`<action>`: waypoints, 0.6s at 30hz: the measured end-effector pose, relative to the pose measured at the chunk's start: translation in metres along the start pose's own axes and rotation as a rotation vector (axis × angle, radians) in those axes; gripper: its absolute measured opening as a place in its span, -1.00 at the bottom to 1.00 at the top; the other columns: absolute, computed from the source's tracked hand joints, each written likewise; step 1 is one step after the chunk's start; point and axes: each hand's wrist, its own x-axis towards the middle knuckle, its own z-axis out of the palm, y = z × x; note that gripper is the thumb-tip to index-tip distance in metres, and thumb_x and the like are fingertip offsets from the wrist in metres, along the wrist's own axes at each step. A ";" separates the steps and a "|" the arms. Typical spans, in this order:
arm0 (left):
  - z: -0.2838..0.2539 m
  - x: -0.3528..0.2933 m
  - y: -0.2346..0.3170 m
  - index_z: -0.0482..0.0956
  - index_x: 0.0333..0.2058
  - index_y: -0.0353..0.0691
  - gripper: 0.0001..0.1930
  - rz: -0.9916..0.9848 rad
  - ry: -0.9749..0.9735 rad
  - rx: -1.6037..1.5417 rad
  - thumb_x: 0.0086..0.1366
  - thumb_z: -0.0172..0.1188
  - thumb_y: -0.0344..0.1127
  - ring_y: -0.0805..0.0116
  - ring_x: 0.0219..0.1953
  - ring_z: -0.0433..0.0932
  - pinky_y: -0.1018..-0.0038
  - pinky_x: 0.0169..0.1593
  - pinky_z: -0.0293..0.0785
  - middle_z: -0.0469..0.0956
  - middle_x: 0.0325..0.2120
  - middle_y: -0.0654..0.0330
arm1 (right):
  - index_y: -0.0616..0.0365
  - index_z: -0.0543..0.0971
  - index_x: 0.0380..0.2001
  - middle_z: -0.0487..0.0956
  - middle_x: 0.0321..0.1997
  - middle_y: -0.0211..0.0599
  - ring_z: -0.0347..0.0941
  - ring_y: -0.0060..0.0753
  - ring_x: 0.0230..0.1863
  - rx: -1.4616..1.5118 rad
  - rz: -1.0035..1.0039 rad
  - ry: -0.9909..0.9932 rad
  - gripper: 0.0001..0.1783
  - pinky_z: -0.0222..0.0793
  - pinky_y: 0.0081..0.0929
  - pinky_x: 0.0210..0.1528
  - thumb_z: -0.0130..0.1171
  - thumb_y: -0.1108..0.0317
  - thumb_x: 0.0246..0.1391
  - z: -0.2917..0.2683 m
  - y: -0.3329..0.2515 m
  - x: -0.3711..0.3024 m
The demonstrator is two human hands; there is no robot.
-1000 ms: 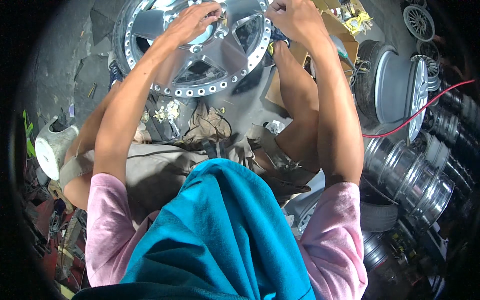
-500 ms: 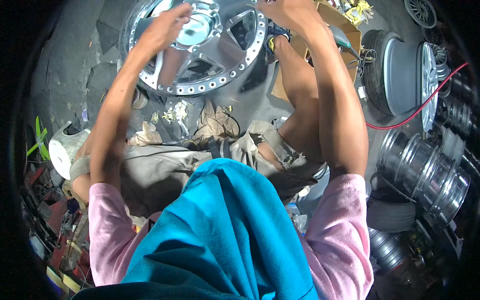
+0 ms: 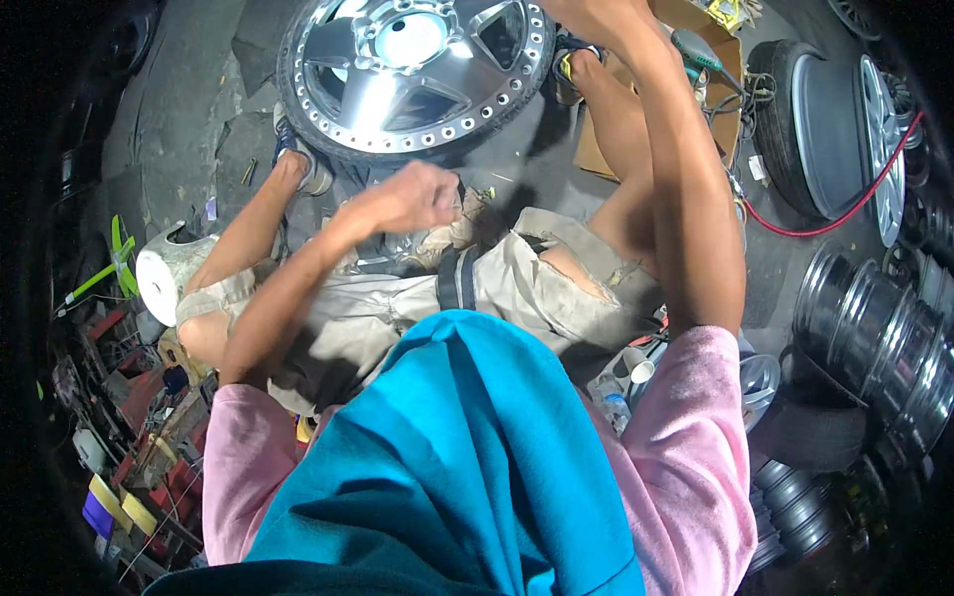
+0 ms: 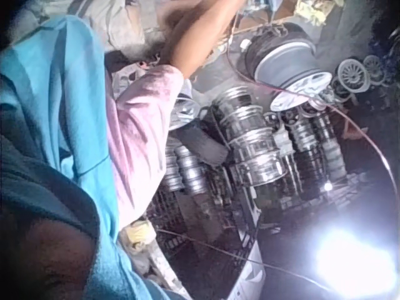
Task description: The person wipes a car rim with a cloth, uses a small tool to manipulate the bolts along the edge, and lifts the center piece of the rim.
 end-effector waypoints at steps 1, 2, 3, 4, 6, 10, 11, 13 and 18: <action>0.027 -0.005 -0.028 0.43 -0.57 -0.27 -0.69 0.049 0.079 -0.016 0.07 0.41 -0.28 0.17 -0.56 0.49 0.26 -0.40 0.44 0.49 -0.65 0.07 | 0.31 0.68 -0.39 0.59 -0.49 0.15 0.58 0.08 -0.43 0.018 -0.042 0.003 -0.69 0.46 -0.14 -0.32 0.29 0.22 -0.01 0.001 0.003 -0.004; 0.043 -0.011 -0.045 0.49 -0.53 -0.27 -0.74 -0.038 0.026 0.015 0.06 0.41 -0.27 0.08 -0.40 0.58 0.22 -0.25 0.51 0.58 -0.54 0.00 | 0.31 0.68 -0.39 0.59 -0.49 0.15 0.58 0.08 -0.43 0.015 -0.040 0.006 -0.69 0.46 -0.14 -0.32 0.29 0.22 -0.01 -0.001 0.006 -0.010; 0.054 -0.018 -0.061 0.56 -0.49 -0.27 -0.77 -0.130 -0.026 0.048 0.04 0.41 -0.26 -0.01 -0.24 0.68 0.18 -0.11 0.59 0.66 -0.42 -0.07 | 0.30 0.69 -0.36 0.59 -0.50 0.10 0.55 0.10 -0.44 0.021 0.022 0.000 -0.70 0.47 -0.16 -0.31 0.30 0.23 0.00 -0.002 0.007 -0.015; 0.060 -0.019 -0.074 0.61 -0.46 -0.25 -0.82 -0.269 -0.144 0.083 0.06 0.38 -0.28 0.01 -0.16 0.68 0.20 -0.05 0.59 0.68 -0.34 -0.09 | 0.29 0.69 -0.33 0.60 -0.51 0.06 0.53 0.11 -0.45 0.025 0.082 -0.006 -0.70 0.47 -0.17 -0.31 0.32 0.23 0.01 -0.003 0.011 -0.021; 0.071 -0.016 -0.116 0.70 -0.43 -0.23 -0.87 -0.456 -0.218 0.118 0.09 0.32 -0.30 0.04 -0.13 0.69 0.24 0.00 0.60 0.71 -0.30 -0.04 | 0.09 0.74 -0.17 0.63 -0.48 -0.34 0.56 -0.49 -0.44 0.116 0.155 -0.095 -0.68 0.48 -0.45 -0.31 0.31 0.09 0.18 0.002 0.054 -0.031; 0.068 -0.010 -0.208 0.71 -0.53 -0.22 -0.83 -0.725 -0.097 0.013 0.17 0.22 -0.31 0.10 -0.32 0.74 0.31 -0.05 0.64 0.73 -0.52 0.11 | 0.12 0.73 -0.16 0.62 -0.48 -0.35 0.56 -0.56 -0.44 0.128 0.268 -0.081 -0.67 0.48 -0.48 -0.34 0.35 0.10 0.19 -0.006 0.056 -0.038; 0.065 -0.025 -0.233 0.71 -0.54 -0.22 -0.82 -0.770 -0.018 0.068 0.17 0.21 -0.34 0.13 -0.37 0.74 0.32 -0.06 0.65 0.69 -0.61 0.12 | 0.12 0.73 -0.16 0.61 -0.49 -0.35 0.55 -0.56 -0.44 0.147 0.254 -0.102 -0.68 0.47 -0.48 -0.34 0.35 0.11 0.18 -0.002 0.038 -0.032; 0.059 -0.032 -0.257 0.72 -0.55 -0.21 -0.82 -0.793 0.064 0.139 0.17 0.20 -0.36 0.15 -0.42 0.75 0.33 -0.07 0.66 0.65 -0.70 0.14 | 0.11 0.73 -0.18 0.61 -0.49 -0.33 0.53 -0.52 -0.46 0.126 0.128 -0.048 -0.70 0.45 -0.45 -0.34 0.35 0.12 0.17 0.006 0.038 -0.029; 0.070 -0.023 -0.235 0.75 -0.27 -0.29 -0.77 -0.949 0.469 0.359 0.19 0.30 -0.26 -0.04 -0.09 0.72 0.18 0.04 0.63 0.72 -0.23 -0.16 | 0.12 0.74 -0.20 0.62 -0.50 -0.26 0.52 -0.41 -0.46 0.048 0.162 -0.064 -0.69 0.45 -0.34 -0.28 0.34 0.11 0.15 -0.002 0.046 -0.039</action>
